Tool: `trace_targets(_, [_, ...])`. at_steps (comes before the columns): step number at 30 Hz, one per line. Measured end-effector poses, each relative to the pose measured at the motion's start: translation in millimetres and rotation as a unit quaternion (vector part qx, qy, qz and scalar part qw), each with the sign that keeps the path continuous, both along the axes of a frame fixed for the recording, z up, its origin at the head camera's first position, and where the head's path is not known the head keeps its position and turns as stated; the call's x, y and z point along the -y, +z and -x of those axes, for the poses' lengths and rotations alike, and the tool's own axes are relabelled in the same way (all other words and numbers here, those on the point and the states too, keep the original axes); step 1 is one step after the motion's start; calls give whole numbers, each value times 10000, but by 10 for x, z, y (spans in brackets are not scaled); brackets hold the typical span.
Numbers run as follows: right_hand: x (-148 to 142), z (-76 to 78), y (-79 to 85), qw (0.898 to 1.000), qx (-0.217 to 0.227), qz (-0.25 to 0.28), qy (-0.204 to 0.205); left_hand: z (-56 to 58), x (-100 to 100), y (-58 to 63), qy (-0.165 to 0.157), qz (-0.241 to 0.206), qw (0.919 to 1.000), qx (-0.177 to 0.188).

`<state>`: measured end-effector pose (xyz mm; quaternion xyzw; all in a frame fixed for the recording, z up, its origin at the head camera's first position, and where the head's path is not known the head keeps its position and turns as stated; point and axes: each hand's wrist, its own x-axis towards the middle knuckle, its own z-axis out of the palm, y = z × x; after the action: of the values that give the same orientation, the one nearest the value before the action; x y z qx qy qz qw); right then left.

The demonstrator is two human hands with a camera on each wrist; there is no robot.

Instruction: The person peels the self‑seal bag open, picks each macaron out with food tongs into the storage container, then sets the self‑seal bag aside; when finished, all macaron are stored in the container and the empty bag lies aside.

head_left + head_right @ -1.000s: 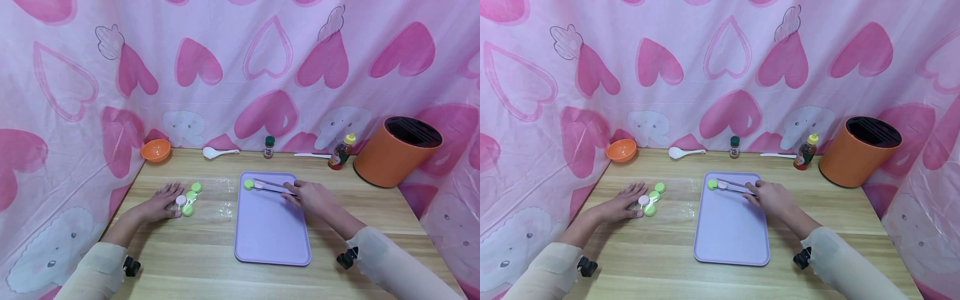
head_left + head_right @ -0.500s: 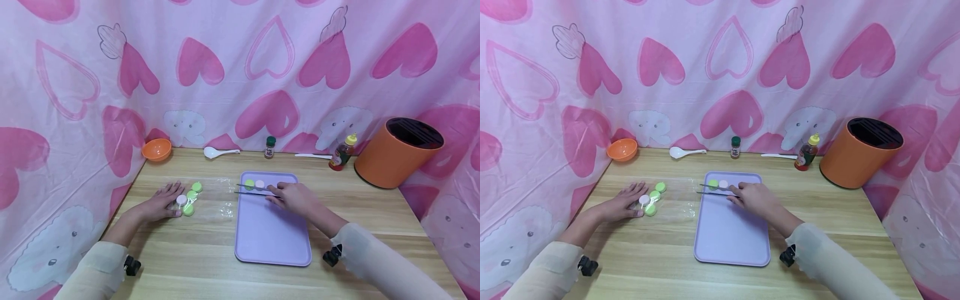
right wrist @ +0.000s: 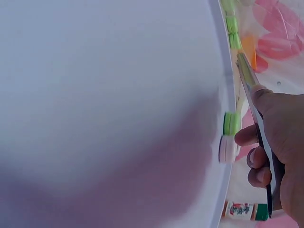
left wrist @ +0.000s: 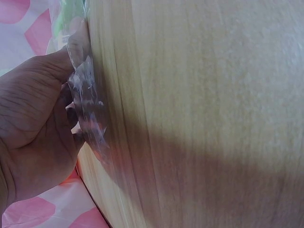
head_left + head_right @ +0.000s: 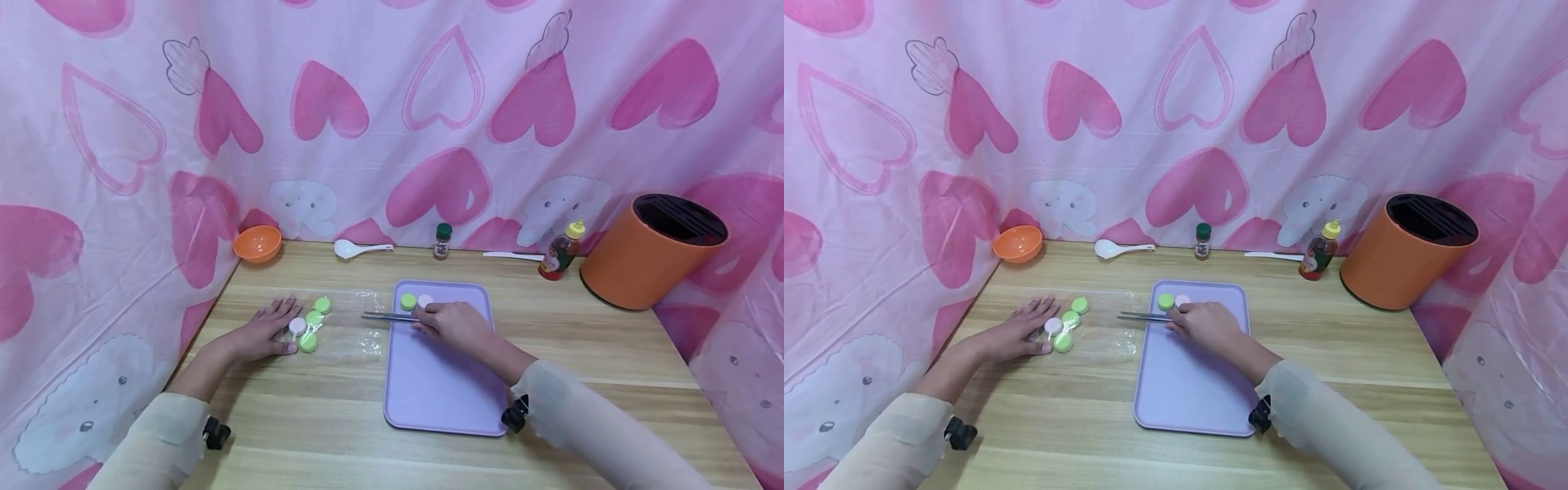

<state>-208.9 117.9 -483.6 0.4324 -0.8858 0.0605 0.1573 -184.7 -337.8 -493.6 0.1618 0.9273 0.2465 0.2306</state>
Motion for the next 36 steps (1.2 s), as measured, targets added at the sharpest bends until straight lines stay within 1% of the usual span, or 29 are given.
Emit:
trace_targets(3, [81,11,-43,10000,-19,8,5,-2,-7,13,15,10,10000,30])
trace_targets(9, [266,18,-72,9993,348,-9,-151,-19,-10,43,14,-13,10000,18])
trace_targets(12, [369,33,-77,9988,424,-71,-216,-19,-1,35,-17,-15,10000,-30])
trace_targets(16, [510,63,-72,9985,438,-165,-290,-14,4,20,-2,41,10000,1])
trace_targets(20, [636,103,-69,9978,510,-197,-363,-10,-11,35,37,41,10000,68])
trace_targets(26, [758,152,-73,9969,513,-334,-498,5,-24,44,20,60,10000,74])
trace_targets(30, [809,177,-87,9953,579,-488,-601,-9,-11,51,-8,-66,10000,64])
trace_targets(33, [839,190,-93,9947,636,-508,-630,-22,9,50,-40,-246,9997,41])
trace_targets(36, [863,200,-105,9951,618,-475,-605,-31,16,52,-66,-284,9996,3])
